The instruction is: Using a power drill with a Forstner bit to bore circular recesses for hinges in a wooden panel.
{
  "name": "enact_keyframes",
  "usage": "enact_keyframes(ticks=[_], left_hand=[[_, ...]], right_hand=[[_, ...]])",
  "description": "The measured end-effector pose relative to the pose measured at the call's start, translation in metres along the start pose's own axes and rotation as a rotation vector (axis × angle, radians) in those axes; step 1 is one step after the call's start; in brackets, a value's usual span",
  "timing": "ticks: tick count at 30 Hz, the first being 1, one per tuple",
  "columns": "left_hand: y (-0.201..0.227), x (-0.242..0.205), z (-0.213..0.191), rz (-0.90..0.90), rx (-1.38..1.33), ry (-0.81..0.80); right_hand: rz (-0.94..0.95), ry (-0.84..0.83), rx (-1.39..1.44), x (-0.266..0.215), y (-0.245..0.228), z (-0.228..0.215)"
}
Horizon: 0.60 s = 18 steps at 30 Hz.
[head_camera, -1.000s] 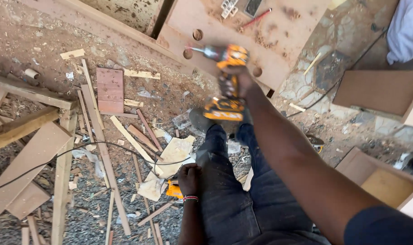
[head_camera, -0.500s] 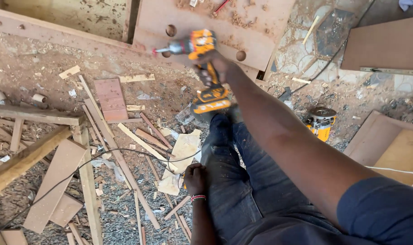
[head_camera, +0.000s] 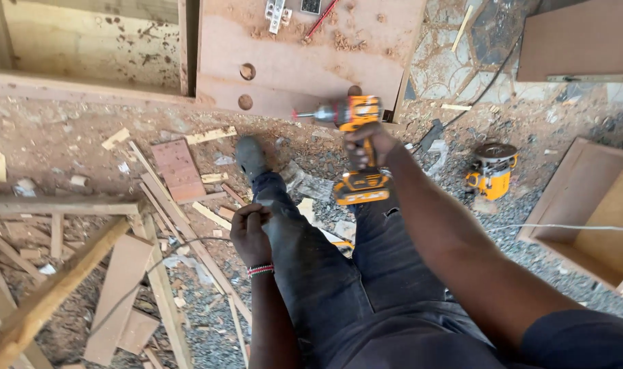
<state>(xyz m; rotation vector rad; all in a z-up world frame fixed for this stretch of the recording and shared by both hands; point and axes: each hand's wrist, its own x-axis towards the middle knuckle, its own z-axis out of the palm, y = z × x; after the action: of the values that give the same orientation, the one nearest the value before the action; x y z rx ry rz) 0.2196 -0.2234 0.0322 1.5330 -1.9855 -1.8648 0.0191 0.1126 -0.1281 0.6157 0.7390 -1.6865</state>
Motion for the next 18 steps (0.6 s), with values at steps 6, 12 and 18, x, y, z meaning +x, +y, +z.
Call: enact_keyframes(ticks=[6,12,18], left_hand=[[-0.024,0.104,-0.016,-0.216,0.08,-0.211],[0.014,0.175,-0.114,-0.124,0.319,-0.282],[0.02,0.237,-0.145,-0.108,0.469,-0.416]], right_hand=[[-0.03,0.016,0.128,0.107,0.013,0.171],[0.01,-0.296,0.079,0.198,0.026,0.254],[-0.112,-0.142,0.148,0.162,0.024,0.22]])
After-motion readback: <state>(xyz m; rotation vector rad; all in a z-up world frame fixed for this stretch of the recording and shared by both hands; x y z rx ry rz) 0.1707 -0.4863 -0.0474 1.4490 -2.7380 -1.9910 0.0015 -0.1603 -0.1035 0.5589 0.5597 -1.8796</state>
